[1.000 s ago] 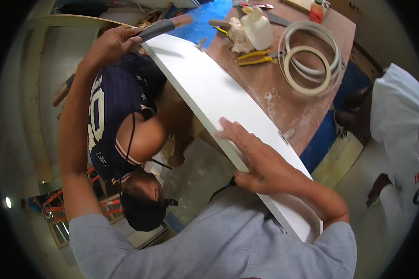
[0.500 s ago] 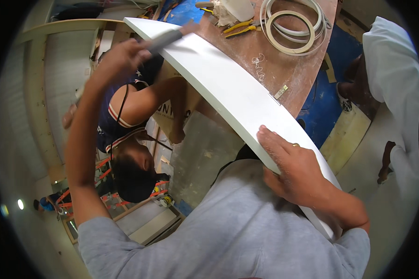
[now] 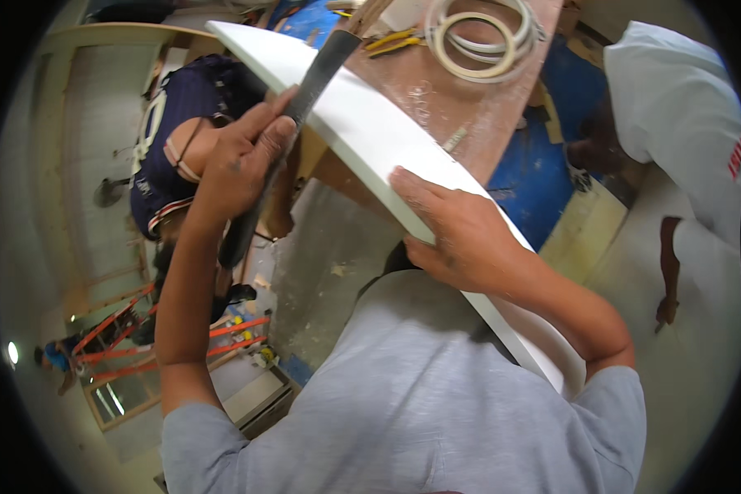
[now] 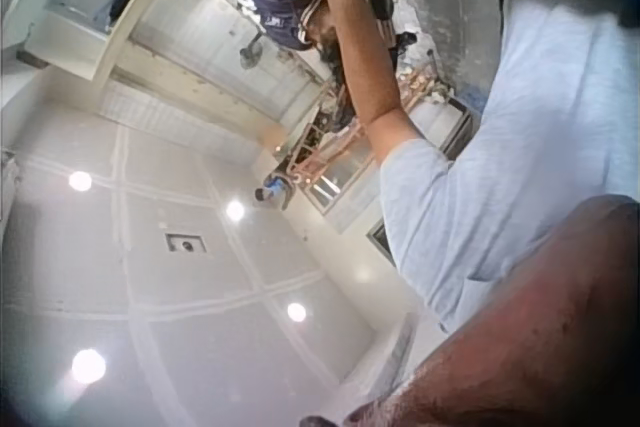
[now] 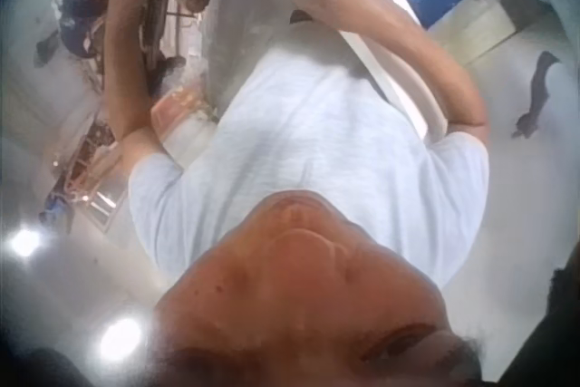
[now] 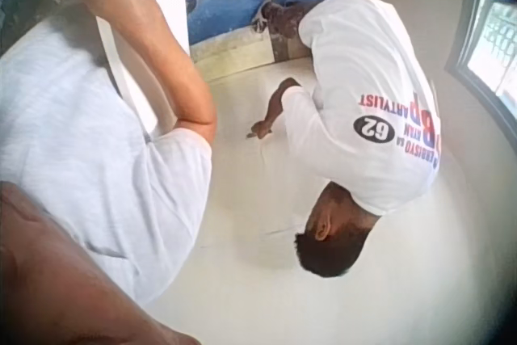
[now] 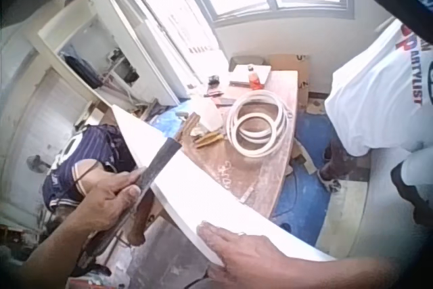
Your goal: The person sands the edge of a white wooden board with a sanding block and then wipes the surface with a cloth.
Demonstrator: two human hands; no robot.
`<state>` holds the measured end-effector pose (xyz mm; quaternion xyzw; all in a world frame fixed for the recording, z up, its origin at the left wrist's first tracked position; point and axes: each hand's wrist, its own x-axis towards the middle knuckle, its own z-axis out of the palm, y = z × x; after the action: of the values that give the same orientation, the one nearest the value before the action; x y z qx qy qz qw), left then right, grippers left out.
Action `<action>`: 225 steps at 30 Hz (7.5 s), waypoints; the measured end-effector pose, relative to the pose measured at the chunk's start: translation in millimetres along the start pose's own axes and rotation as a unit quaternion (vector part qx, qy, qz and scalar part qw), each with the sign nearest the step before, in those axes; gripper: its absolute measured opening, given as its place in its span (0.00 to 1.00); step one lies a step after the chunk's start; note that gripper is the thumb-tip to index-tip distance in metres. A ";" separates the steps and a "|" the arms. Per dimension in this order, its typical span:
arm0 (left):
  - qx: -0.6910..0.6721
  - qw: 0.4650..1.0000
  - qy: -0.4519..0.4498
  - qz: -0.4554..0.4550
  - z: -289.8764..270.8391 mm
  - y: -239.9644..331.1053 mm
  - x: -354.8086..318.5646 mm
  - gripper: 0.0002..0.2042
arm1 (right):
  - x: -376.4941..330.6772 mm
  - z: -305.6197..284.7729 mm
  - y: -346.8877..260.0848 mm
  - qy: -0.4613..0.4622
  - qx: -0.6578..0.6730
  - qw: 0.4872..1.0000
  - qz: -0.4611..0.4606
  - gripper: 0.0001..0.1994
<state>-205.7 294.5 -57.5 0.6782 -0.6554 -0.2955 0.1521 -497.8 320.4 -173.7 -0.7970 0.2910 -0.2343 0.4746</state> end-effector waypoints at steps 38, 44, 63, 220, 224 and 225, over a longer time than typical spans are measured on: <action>-0.021 0.958 0.121 0.258 87.6 -45.8 9.8 0.25 | -460.0 87.4 -89.9 0.579 -0.301 0.694 0.306 0.17; -0.048 0.953 0.145 0.260 92.0 -59.6 18.1 0.25 | -489.9 83.5 -100.1 0.588 -0.218 0.718 0.301 0.15; 0.078 0.922 0.169 0.340 84.8 -111.2 46.6 0.21 | -516.7 104.9 8.8 0.721 -0.048 0.692 0.002 0.25; 0.583 0.663 -0.352 0.311 33.3 -182.6 515.2 0.37 | -87.6 39.4 -69.0 0.249 -0.380 0.829 0.326 0.20; 0.487 0.731 -0.272 0.394 -15.8 -166.6 503.8 0.12 | -85.7 34.2 -68.9 0.249 -0.372 0.836 0.316 0.19; 0.448 0.756 -0.238 0.414 -33.3 -187.3 516.5 0.08 | -87.7 34.2 -69.2 0.252 -0.373 0.837 0.311 0.19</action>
<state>-53.5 -199.4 -246.7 0.2393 -0.9447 -0.0285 -0.2224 -522.0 428.1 -135.5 -0.6948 0.6983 -0.1403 0.0995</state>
